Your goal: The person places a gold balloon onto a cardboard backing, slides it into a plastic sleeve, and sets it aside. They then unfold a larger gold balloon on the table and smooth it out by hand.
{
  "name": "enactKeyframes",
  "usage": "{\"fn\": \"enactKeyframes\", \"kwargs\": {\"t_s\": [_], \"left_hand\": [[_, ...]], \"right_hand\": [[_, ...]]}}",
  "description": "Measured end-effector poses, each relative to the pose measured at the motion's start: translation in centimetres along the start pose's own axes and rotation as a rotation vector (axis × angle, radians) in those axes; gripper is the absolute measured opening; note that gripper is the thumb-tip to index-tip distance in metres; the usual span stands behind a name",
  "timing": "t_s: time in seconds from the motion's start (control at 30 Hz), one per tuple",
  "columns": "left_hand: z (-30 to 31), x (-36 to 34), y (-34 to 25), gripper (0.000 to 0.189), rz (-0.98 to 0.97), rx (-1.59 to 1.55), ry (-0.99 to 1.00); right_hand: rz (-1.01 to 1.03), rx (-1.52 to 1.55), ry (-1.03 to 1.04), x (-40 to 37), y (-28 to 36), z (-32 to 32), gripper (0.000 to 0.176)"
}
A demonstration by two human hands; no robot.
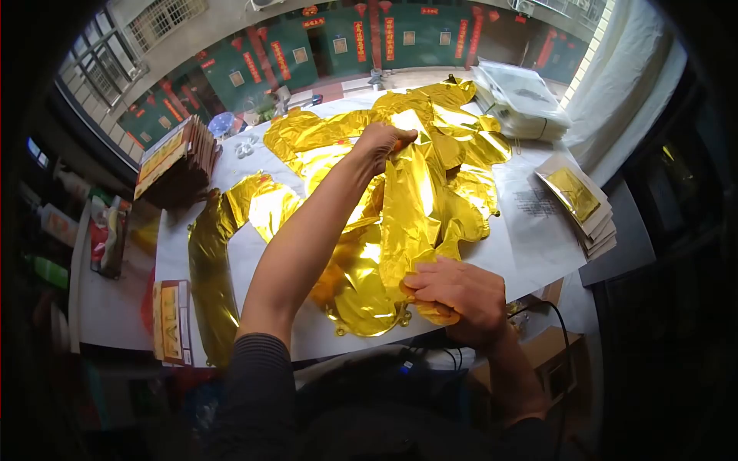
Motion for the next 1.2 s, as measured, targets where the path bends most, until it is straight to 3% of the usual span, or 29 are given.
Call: {"fn": "enactKeyframes", "kwargs": {"t_s": [0.1, 0.17, 0.23, 0.27, 0.3, 0.37, 0.4, 0.43, 0.5, 0.53, 0.67, 0.7, 0.77, 0.8, 0.83, 0.9, 0.93, 1.2], "left_hand": [[-0.6, -2.8, -4.7, 0.018, -0.133, -0.067, 0.005], [0.0, -0.7, -4.3, 0.022, -0.258, -0.231, 0.033], [-0.2, -1.4, -4.1, 0.02, -0.222, 0.042, 0.092], [-0.1, -0.6, -3.8, 0.019, -0.236, -0.03, 0.133], [-1.1, -2.0, -5.7, 0.018, -0.237, -0.231, 0.281], [-3.0, -4.9, -10.3, 0.016, -0.275, -0.46, 0.395], [-1.2, -3.9, -10.4, 0.015, -0.466, -0.296, 0.191], [-2.3, -2.9, -9.2, 0.017, -0.384, -0.345, 0.205], [-2.3, -2.3, -7.8, 0.018, -0.344, -0.032, 0.376], [-2.0, -2.7, -8.5, 0.017, -0.327, -0.183, 0.297], [-0.6, -2.2, -10.8, 0.013, -0.368, -0.304, 0.364], [-0.1, -2.4, -11.5, 0.017, -0.356, -0.343, 0.42], [2.6, -1.7, -9.6, 0.042, -0.333, -0.345, 0.311], [4.9, 3.2, -10.2, 0.023, -0.625, -0.17, 0.207], [6.3, 0.8, -9.0, 0.026, -0.411, -0.106, 0.054], [8.7, -0.1, -6.9, 0.027, -0.327, 0.27, 0.055], [9.8, -1.2, -6.3, 0.031, -0.291, 0.373, -0.045], [14.3, -2.6, -2.2, 0.03, -0.245, 0.257, -0.048]], "right_hand": [[0.007, -0.007, 0.029, -1.2, 1.3, -0.7, 0.012], [-0.014, 0.006, 0.032, -2.0, 1.1, -1.3, 0.01], [-0.053, -0.024, 0.032, -2.6, 0.8, -1.9, 0.009], [-0.045, -0.043, 0.033, -2.8, 0.8, -2.2, 0.01], [-0.04, -0.04, 0.03, -2.8, 0.8, -2.3, 0.01], [-0.051, -0.024, 0.006, -3.2, 0.8, -2.2, 0.012], [-0.063, -0.023, 0.005, -3.4, 0.7, -2.3, 0.012], [-0.067, -0.021, 0.01, -3.3, 0.8, -2.3, 0.012], [-0.034, -0.049, -0.004, -2.9, 1.3, -2.3, 0.012], [-0.032, -0.047, -0.022, -2.8, 1.5, -2.0, 0.011], [-0.087, -0.06, -0.096, -2.9, 1.6, -1.6, 0.009], [-0.085, -0.034, -0.071, -3.0, 1.5, -2.1, 0.009], [-0.061, -0.111, -0.075, -3.3, 1.5, -2.9, 0.009], [-0.069, -0.1, -0.058, -3.4, 1.5, -3.5, 0.012], [-0.067, -0.097, -0.054, -3.6, 1.5, -3.9, 0.012], [-0.059, -0.138, 0.015, -4.2, 1.4, -5.6, 0.016], [-0.07, -0.138, 0.029, -4.6, 1.1, -6.4, 0.021], [-0.148, -0.227, 0.226, -5.5, 0.8, -10.1, 0.032]]}}
Point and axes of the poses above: each hand's wrist, its own x-axis towards the middle knuckle, its own z-axis out of the back of the hand, y = z × x, the point moved 9 cm from there along x, towards the middle knuckle, and after that the axes turned 12 degrees about -z, right-handed, at the moved point
